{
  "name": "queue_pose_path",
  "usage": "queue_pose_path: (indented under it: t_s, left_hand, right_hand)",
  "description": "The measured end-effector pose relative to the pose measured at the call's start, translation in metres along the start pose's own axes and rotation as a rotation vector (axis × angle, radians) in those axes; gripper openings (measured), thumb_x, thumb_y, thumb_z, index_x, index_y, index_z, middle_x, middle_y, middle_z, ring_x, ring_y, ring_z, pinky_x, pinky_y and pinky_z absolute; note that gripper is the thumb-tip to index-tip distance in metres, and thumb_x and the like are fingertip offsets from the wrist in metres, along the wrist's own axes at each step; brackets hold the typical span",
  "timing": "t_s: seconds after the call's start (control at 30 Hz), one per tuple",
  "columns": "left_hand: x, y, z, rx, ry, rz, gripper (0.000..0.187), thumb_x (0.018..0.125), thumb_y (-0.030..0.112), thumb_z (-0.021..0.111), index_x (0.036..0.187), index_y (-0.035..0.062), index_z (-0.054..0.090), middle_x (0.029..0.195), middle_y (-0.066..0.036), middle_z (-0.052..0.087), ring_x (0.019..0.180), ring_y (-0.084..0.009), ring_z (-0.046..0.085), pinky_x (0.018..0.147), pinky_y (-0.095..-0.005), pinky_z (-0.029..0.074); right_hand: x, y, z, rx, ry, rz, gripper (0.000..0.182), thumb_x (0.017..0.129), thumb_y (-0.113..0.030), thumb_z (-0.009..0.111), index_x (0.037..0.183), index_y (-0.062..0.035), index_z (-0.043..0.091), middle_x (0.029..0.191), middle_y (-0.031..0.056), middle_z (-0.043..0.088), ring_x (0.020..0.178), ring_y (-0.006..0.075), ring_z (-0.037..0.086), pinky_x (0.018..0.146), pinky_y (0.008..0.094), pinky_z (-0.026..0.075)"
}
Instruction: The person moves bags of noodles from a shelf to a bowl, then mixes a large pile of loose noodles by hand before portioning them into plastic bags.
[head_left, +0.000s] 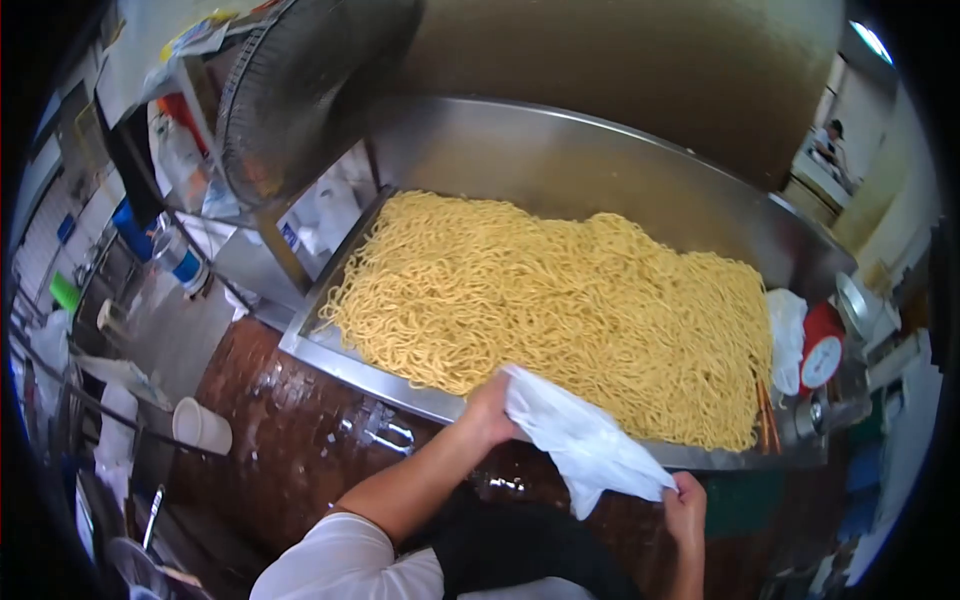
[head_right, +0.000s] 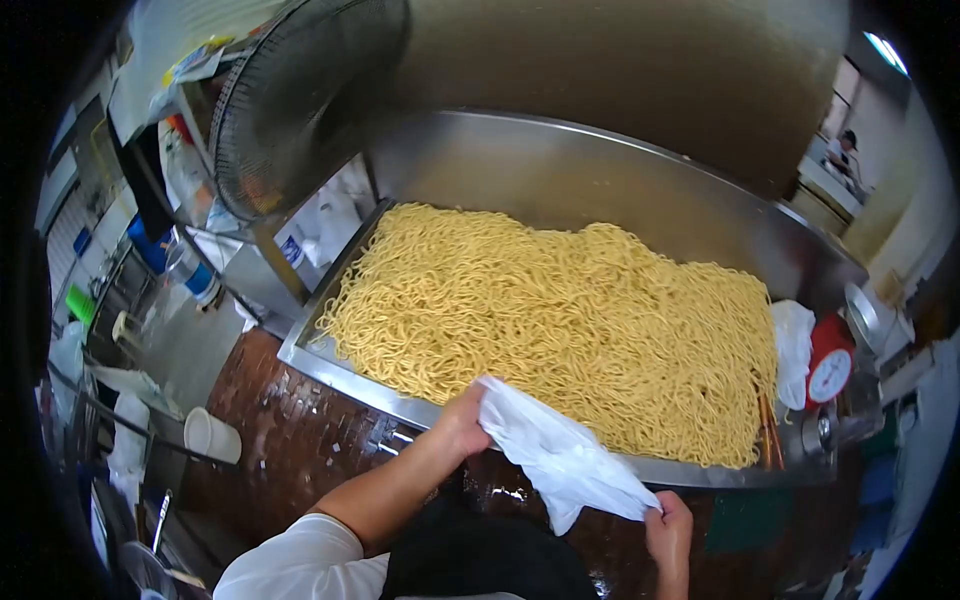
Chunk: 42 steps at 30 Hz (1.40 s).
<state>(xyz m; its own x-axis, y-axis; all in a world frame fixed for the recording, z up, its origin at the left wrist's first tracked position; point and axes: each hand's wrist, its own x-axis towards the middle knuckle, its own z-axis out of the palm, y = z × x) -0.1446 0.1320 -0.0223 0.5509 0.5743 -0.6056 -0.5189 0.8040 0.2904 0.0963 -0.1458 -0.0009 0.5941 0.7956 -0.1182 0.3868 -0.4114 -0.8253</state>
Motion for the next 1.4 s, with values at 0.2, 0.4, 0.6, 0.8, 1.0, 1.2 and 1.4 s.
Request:
queue_pose_path:
  t_s: [0.2,0.4,0.6,0.8,1.0,1.2,1.4]
  left_hand:
    - [0.021,0.063,-0.019,0.188,-0.094,0.267,0.025,0.095,0.022,0.055,0.109,0.0029,0.060,0.094,-0.011,0.067,0.082,-0.0242,0.066,0.077,-0.0391,0.056]
    - [0.042,0.063,0.005,0.468,-0.142,0.379,0.023,0.092,0.018,0.058,0.107,-0.0001,0.063,0.091,-0.008,0.067,0.079,-0.0193,0.065,0.070,-0.0327,0.053]
    - [-0.006,0.088,0.026,1.321,-0.604,0.578,0.026,0.089,0.023,0.064,0.109,0.0058,0.066,0.092,-0.009,0.070,0.083,-0.0222,0.067,0.075,-0.0325,0.052]
    - [0.047,0.135,-0.060,1.923,-0.604,0.369,0.055,0.082,0.030,0.067,0.128,0.0053,0.051,0.107,-0.016,0.065,0.103,-0.0297,0.064,0.080,-0.0405,0.051]
    - [0.038,0.175,-0.088,1.282,-0.349,-0.410,0.045,0.086,0.010,0.052,0.130,0.0040,0.049,0.109,-0.017,0.063,0.104,-0.0286,0.064,0.081,-0.0432,0.054]
    - [0.086,0.184,-0.082,0.050,-0.230,0.021,0.039,0.083,0.007,0.042,0.119,-0.0026,0.055,0.112,-0.020,0.064,0.100,-0.0339,0.065,0.088,-0.0470,0.054]
    - [0.099,0.195,-0.096,-0.062,-0.362,-0.171,0.040,0.090,0.017,0.044,0.124,-0.0013,0.054,0.120,-0.020,0.061,0.108,-0.0339,0.061,0.099,-0.0465,0.048]
  right_hand:
    - [0.025,-0.086,-0.006,0.259,-0.279,0.111,0.026,0.082,-0.003,0.064,0.108,-0.0005,0.060,0.100,0.0060,0.064,0.091,0.0154,0.059,0.080,0.0315,0.048]
    - [0.065,-0.207,0.046,-0.025,-0.069,-0.314,0.080,0.069,-0.018,0.084,0.139,-0.0049,0.046,0.125,0.0105,0.058,0.117,0.0233,0.055,0.095,0.0387,0.045]
    - [0.116,-0.258,0.102,-0.876,0.026,-0.483,0.021,0.066,-0.003,0.070,0.086,-0.0074,0.068,0.078,0.0152,0.067,0.074,0.0359,0.064,0.069,0.0426,0.052]
    - [0.138,-0.296,0.069,-0.938,0.320,-0.451,0.023,0.064,0.005,0.065,0.084,-0.0058,0.066,0.082,0.0146,0.065,0.073,0.0345,0.063,0.067,0.0426,0.050]
    - [0.166,-0.300,0.059,-0.806,0.221,-0.473,0.024,0.069,0.008,0.062,0.091,-0.0010,0.066,0.077,0.0110,0.064,0.066,0.0219,0.062,0.061,0.0321,0.048]
    - [0.191,-0.312,0.056,-0.544,-0.323,-0.097,0.010,0.081,-0.003,0.066,0.089,0.0022,0.065,0.074,0.0047,0.065,0.064,0.0115,0.060,0.058,0.0257,0.047]
    - [0.230,-0.293,0.043,-0.059,-0.444,0.032,0.010,0.088,-0.009,0.065,0.093,-0.0009,0.064,0.080,0.0044,0.066,0.068,0.0128,0.063,0.062,0.0274,0.051]
